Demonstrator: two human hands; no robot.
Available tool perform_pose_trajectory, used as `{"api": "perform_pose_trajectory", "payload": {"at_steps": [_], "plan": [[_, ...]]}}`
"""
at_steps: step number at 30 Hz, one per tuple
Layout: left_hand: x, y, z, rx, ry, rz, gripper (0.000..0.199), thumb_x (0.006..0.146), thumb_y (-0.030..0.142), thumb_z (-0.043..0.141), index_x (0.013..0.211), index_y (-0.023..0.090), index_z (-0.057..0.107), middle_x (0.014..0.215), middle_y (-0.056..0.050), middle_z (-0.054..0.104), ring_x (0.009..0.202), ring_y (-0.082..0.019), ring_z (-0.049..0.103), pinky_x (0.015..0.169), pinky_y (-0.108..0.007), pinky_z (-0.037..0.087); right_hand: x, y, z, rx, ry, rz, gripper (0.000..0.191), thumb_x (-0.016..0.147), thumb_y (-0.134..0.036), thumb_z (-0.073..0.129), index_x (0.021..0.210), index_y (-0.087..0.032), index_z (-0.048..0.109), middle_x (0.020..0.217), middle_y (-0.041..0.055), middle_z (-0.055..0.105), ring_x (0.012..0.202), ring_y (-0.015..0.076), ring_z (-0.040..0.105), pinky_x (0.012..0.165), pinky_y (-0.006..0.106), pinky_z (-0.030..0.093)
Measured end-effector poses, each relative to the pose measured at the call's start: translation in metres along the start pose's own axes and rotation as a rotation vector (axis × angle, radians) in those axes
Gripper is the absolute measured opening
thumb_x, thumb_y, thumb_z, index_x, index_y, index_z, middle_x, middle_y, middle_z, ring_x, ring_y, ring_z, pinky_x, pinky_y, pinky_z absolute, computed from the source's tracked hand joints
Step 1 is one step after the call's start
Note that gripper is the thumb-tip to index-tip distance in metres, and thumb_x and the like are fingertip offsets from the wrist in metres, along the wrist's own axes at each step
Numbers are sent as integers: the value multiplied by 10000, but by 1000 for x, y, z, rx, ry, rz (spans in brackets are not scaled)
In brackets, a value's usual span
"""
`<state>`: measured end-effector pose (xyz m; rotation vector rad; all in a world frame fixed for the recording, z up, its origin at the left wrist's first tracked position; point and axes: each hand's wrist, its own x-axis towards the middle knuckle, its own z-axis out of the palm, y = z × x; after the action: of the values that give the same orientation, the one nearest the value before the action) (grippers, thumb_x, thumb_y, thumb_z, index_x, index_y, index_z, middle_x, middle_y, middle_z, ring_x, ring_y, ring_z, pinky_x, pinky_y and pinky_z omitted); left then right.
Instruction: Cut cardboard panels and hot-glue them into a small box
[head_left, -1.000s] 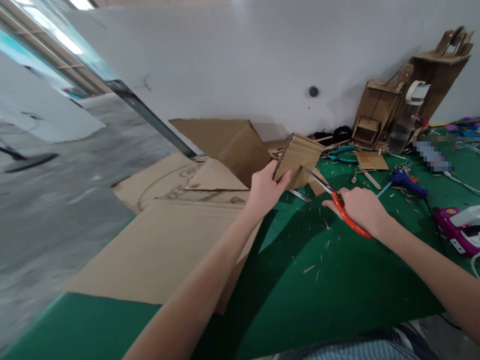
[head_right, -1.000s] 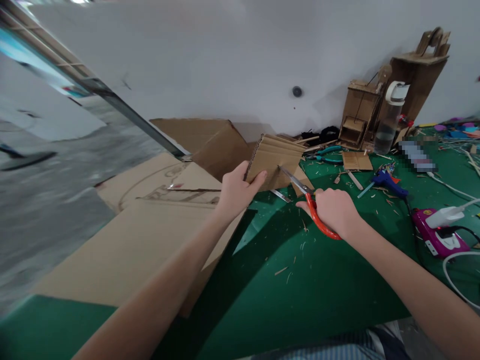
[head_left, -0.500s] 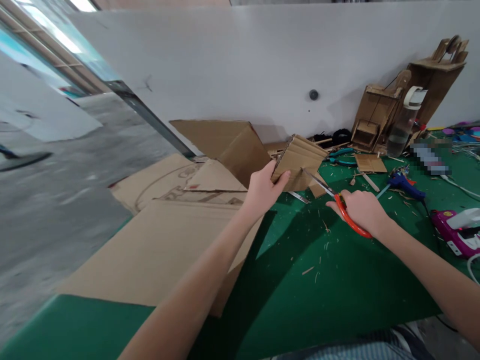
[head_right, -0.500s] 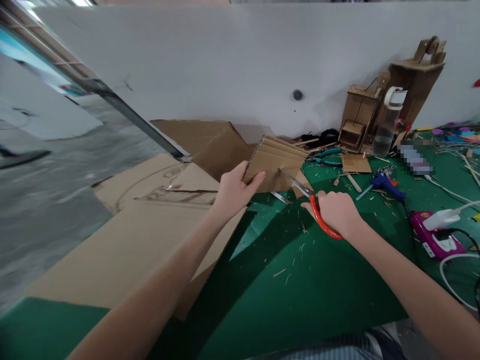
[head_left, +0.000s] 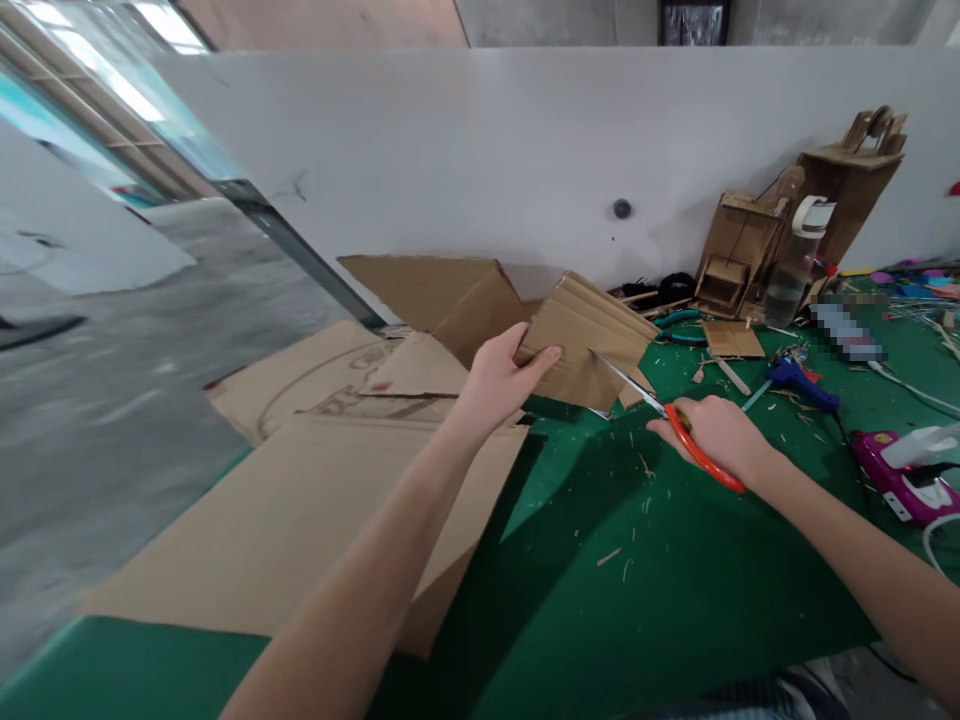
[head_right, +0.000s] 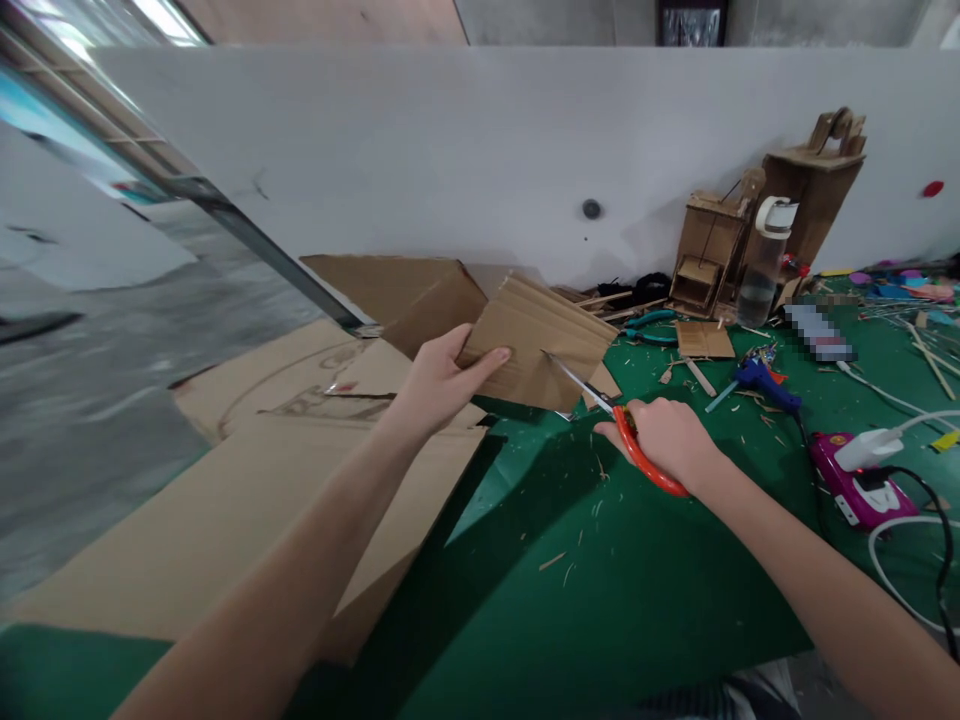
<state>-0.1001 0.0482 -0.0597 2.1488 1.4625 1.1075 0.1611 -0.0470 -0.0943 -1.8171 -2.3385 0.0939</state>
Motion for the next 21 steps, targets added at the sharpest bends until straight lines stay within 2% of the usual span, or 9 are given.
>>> {"api": "perform_pose_trajectory", "payload": {"at_steps": [2,5,9,13,15,17,19,21], "plan": [[-3,7,1,89,5,8,271,811,453,565,832,183,563,732,-14,638,667,-167,583,592,-256,429,0,0,0,31,-15,6,634,934,-689,244,844,-180,611,684,78,694,616,219,681,512,261,348],[-11,22,7,274,29,29,216,842,398,538,752,206,496,551,35,509,499,-136,484,519,-250,341,-1,-2,0,-87,5,13,664,938,-683,217,896,-152,612,643,86,674,584,229,673,492,264,318],[-19,35,17,346,84,74,171,872,327,495,750,217,448,594,17,521,514,-147,502,529,-255,324,-3,-3,-2,-196,32,38,669,942,-671,212,937,-128,603,609,89,646,550,231,654,478,267,297],[-19,37,18,287,104,13,202,870,338,512,737,226,410,537,42,488,478,-140,495,525,-245,333,-3,-5,-3,42,8,74,605,940,-667,253,839,-173,587,600,60,634,511,192,607,477,258,331],[-18,36,17,298,111,18,213,872,343,517,734,229,399,516,47,473,475,-143,499,525,-246,328,-3,-5,-5,237,-42,80,582,942,-661,259,765,-197,563,600,38,629,480,154,567,484,242,359],[-19,36,17,345,130,41,218,877,339,513,729,230,396,519,42,472,487,-151,512,530,-256,316,-3,-6,-6,337,-73,75,580,944,-659,256,731,-206,549,608,27,630,469,136,545,490,233,371],[-19,37,18,390,141,51,220,884,330,507,722,231,395,519,37,466,492,-161,522,535,-266,303,-3,-6,-5,252,-40,78,587,939,-667,259,768,-198,567,618,40,636,489,153,565,487,242,359],[-20,38,20,416,136,44,213,889,322,502,725,231,402,515,36,464,495,-171,532,541,-273,298,-2,-6,-4,56,18,82,607,937,-669,257,858,-170,592,623,64,641,520,192,603,486,258,338]]}}
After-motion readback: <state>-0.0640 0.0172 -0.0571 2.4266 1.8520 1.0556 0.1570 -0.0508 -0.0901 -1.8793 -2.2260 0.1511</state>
